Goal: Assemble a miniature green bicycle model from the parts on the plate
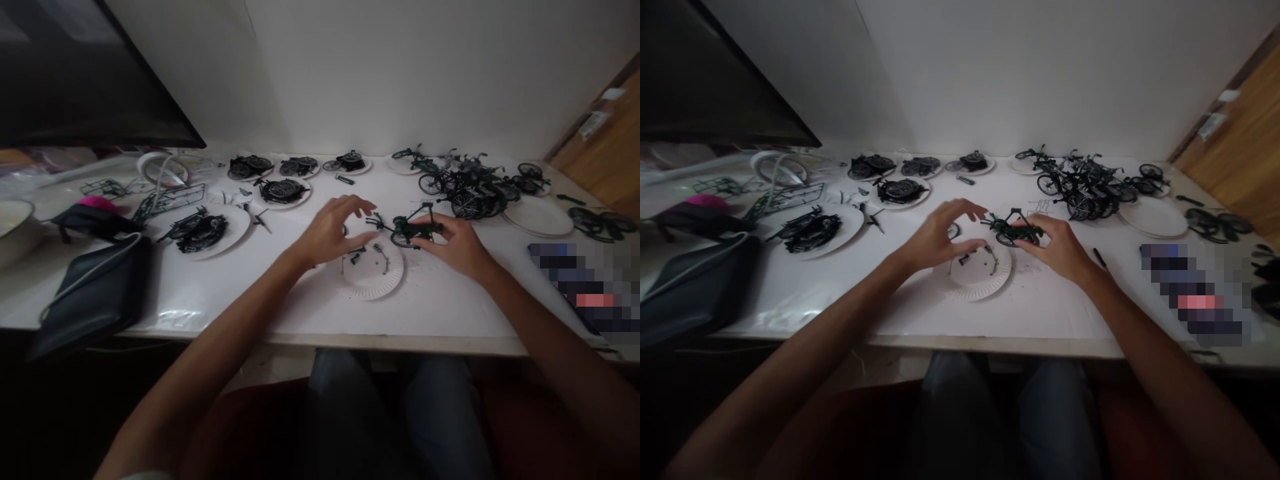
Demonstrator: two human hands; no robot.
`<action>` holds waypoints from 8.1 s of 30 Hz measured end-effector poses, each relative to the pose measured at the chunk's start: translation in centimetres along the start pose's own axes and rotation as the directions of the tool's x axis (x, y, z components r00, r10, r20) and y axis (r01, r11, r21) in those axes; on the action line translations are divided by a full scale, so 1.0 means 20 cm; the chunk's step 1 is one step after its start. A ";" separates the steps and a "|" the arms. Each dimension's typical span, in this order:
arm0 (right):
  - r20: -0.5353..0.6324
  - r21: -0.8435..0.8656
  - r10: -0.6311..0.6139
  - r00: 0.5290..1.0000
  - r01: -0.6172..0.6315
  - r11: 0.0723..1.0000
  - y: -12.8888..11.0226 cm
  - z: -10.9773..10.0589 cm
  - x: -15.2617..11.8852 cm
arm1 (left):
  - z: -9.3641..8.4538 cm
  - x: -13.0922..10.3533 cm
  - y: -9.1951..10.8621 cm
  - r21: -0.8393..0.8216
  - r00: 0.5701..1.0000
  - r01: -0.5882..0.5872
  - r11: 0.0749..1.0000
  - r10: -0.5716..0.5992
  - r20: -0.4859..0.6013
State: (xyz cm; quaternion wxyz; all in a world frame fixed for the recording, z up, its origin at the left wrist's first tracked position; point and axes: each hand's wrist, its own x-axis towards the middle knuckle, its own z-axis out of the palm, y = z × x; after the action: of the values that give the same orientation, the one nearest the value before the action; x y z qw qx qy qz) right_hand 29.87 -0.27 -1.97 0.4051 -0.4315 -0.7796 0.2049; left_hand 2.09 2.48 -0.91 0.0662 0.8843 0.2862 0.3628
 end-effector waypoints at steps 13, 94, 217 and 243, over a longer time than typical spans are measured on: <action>0.156 -0.162 -0.372 0.915 0.396 0.904 -0.06 0.02 -0.01 | 0.12 0.01 0.10 -0.177 0.971 -0.223 0.959 0.204 -0.121; -0.051 0.617 0.499 0.865 -0.365 0.697 0.11 0.03 0.03 | 0.03 0.00 0.05 0.171 0.949 -0.141 0.975 0.085 0.304; 0.440 0.556 0.400 0.804 -0.594 0.582 -0.05 0.08 -0.01 | 0.12 0.00 0.24 0.335 0.894 -0.447 0.829 0.400 0.202; 0.452 0.563 0.383 0.805 -0.591 0.577 -0.03 0.07 -0.02 | 0.10 0.00 0.26 0.298 0.909 -0.390 0.871 0.314 0.272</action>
State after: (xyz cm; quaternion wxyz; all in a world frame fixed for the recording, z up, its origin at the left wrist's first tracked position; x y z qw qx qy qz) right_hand 28.54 -0.91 -2.49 0.3455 -0.4174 -0.5461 0.6389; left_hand 5.78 -1.74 -0.68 -0.1274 0.9533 0.1696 0.2149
